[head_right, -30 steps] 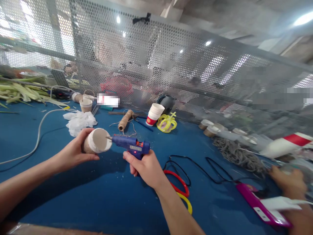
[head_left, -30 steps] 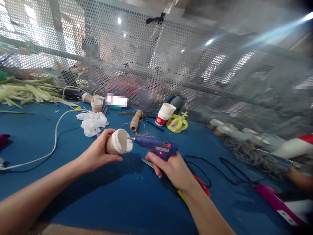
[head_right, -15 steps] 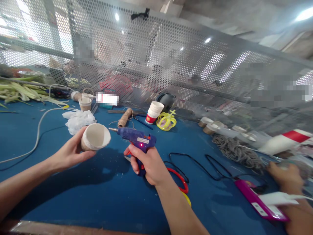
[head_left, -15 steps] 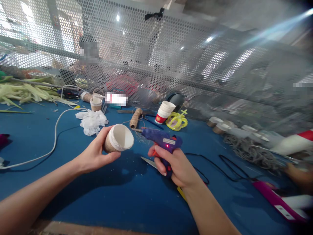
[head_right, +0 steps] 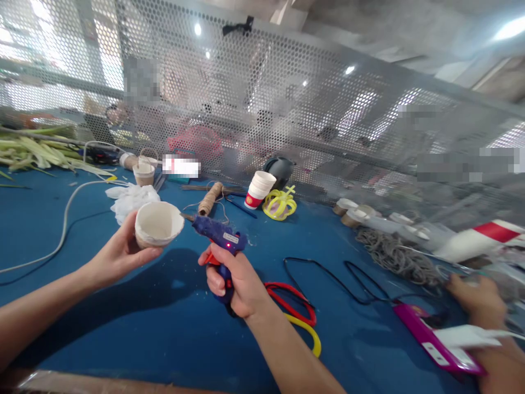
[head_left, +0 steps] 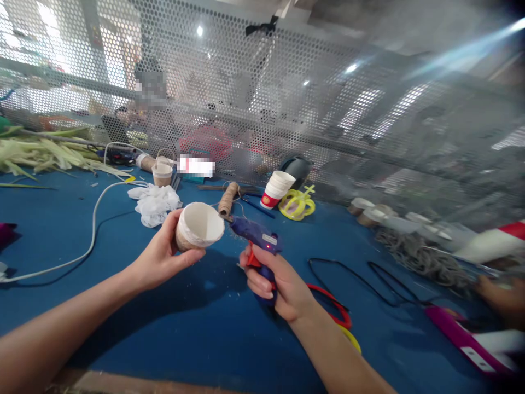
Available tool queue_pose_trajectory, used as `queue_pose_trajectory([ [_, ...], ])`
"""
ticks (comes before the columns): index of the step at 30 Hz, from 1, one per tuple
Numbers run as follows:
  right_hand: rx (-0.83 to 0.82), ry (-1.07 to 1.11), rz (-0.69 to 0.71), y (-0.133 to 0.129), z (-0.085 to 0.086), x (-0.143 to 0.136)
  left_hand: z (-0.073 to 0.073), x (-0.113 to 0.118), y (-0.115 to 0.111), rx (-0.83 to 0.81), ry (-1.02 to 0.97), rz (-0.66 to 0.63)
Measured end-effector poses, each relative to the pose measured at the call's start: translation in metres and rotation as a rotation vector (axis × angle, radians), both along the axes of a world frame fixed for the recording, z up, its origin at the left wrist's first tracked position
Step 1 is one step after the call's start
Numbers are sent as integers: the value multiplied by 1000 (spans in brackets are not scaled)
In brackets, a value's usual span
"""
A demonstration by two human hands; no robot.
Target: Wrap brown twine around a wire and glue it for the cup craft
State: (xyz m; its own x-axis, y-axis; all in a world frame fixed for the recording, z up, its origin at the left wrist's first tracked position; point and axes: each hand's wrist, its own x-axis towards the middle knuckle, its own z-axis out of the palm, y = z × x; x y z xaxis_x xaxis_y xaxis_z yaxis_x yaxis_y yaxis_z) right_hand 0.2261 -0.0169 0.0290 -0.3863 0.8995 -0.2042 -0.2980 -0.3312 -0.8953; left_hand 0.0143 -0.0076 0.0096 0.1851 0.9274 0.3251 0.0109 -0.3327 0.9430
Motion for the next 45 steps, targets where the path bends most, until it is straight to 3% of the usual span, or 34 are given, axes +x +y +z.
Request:
queue_pose_trajectory([
  [4,86,-149,-61,-3,2,-2,-4,0,1,16,16,10],
  [9,328,-499,-180,-8,5,-3,-8,-1,4,81,109,70],
  [15,527,-829,-179,-10,11,2,-6,-2,6,186,285,131],
  [23,520,-779,-248,-7,17,9,-7,-4,7,130,234,53],
  [30,488,-781,-134,-8,20,11,-6,-3,7,72,202,47],
  [37,322,-398,-165,-3,15,10,-3,-3,8,-39,39,24],
  [45,80,-97,-41,-3,7,1,-1,1,4,-161,-96,-75],
])
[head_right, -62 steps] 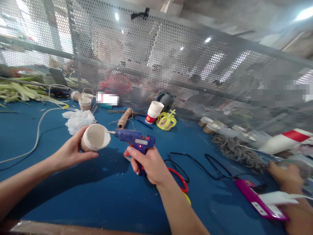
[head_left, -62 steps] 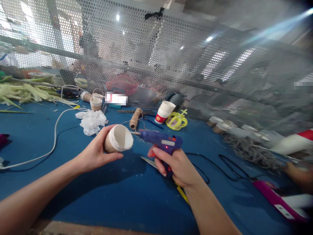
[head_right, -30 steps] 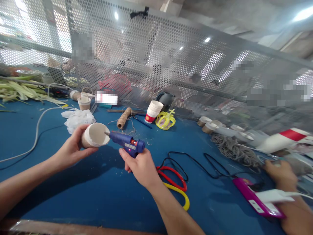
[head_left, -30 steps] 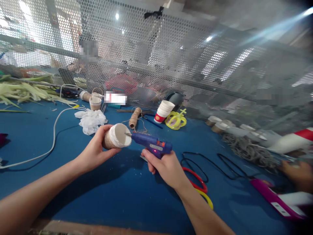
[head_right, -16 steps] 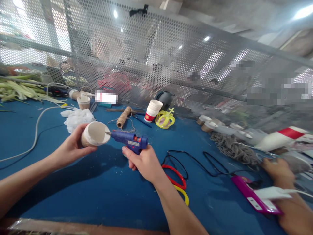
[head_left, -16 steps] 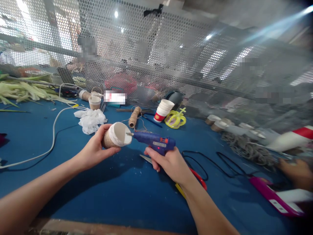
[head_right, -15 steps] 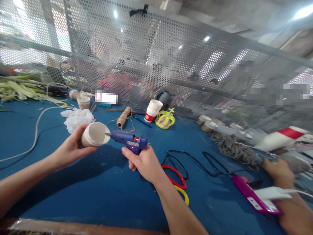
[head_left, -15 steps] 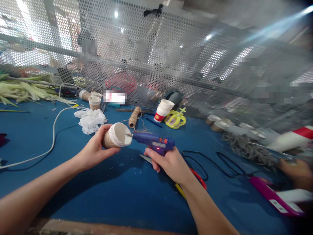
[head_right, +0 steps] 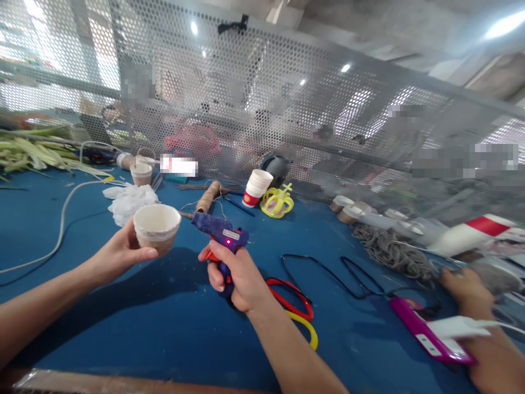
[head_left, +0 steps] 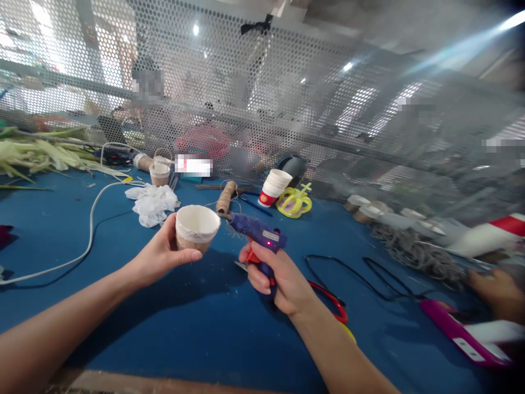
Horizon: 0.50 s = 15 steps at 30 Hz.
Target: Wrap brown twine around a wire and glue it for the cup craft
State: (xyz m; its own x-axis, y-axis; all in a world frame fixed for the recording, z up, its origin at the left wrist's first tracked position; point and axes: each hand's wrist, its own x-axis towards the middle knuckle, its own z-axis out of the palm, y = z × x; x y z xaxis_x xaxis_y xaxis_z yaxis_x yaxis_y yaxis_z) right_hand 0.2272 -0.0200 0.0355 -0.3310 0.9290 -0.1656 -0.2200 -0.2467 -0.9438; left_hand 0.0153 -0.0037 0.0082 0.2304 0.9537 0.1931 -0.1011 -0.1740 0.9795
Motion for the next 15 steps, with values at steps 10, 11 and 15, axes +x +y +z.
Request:
queue_pose_trajectory([
  [10,26,-68,-35,-2,-1,-2,-5,0,-1,-41,-106,-26],
  [11,35,-80,-42,-3,-1,-3,-5,0,-1,-48,-120,-28],
  [15,81,-138,-79,-5,-1,-3,-6,0,-1,-88,-193,-40],
])
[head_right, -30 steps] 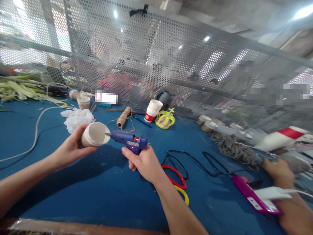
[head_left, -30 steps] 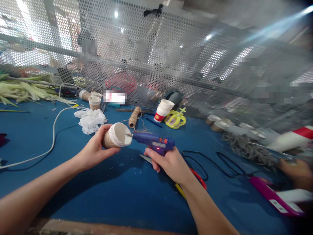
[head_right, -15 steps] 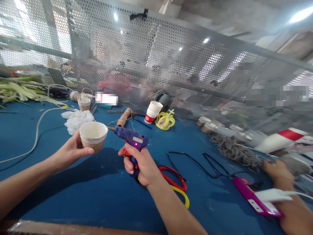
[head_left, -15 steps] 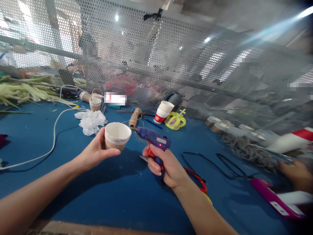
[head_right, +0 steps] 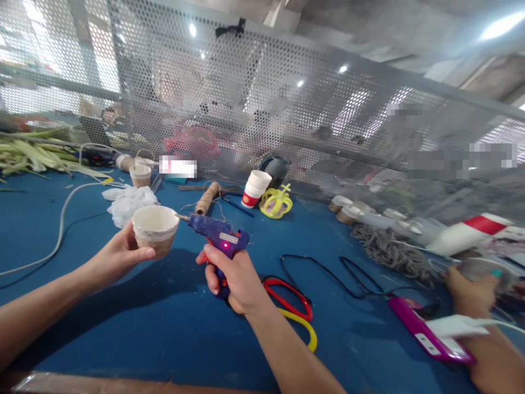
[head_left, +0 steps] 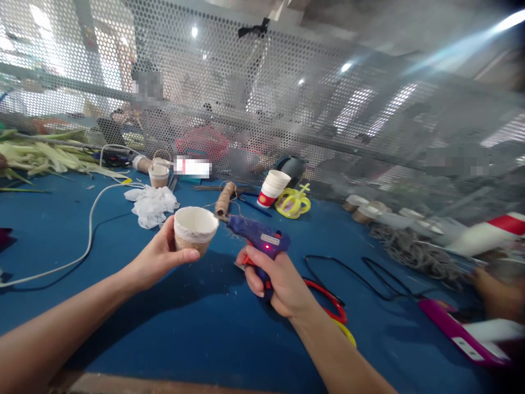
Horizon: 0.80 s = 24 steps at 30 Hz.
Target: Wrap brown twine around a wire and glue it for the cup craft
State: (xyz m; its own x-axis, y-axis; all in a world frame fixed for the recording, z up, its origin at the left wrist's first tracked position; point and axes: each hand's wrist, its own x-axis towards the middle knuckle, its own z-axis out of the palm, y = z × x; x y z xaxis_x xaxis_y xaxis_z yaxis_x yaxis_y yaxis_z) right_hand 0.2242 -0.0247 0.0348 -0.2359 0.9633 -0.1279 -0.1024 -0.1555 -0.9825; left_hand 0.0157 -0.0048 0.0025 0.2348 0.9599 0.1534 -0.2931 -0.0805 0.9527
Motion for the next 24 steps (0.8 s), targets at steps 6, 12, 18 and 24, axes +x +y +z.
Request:
queue_pose_trajectory([
  [6,57,-61,-10,-1,-1,0,-1,2,-1,-31,-98,-29],
  [12,35,-15,15,-3,0,0,0,3,0,-41,-126,-55],
  [18,6,111,40,-1,2,1,-1,-2,1,-35,-111,-102],
  [24,-33,97,73,-1,-2,-1,0,0,1,-58,-181,-168],
])
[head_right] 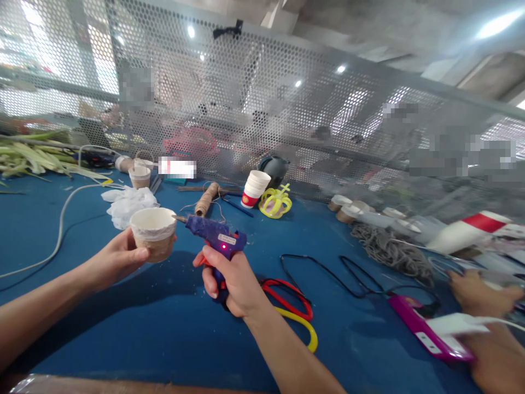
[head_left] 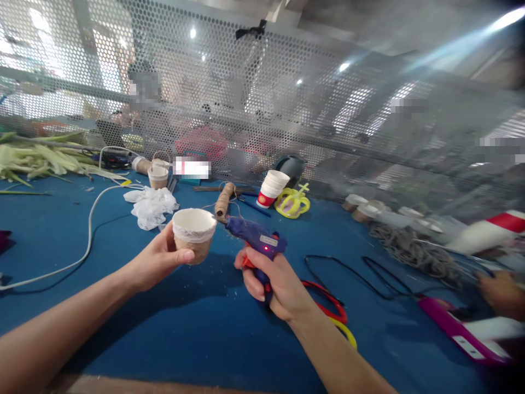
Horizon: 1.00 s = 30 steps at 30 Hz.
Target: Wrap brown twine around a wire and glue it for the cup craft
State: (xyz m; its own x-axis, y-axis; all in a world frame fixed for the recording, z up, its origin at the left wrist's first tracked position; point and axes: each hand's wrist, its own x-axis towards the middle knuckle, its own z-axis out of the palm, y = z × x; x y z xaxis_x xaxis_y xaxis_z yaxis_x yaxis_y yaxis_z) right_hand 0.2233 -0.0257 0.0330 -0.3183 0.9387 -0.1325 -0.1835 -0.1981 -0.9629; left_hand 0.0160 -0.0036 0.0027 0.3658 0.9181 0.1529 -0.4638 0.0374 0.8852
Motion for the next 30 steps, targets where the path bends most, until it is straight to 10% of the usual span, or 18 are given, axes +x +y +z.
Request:
queue_pose_trajectory([
  [16,274,-358,-35,0,12,14,7,-9,4,70,213,60],
  [30,330,-707,8,1,26,25,13,-20,3,36,251,-263],
])
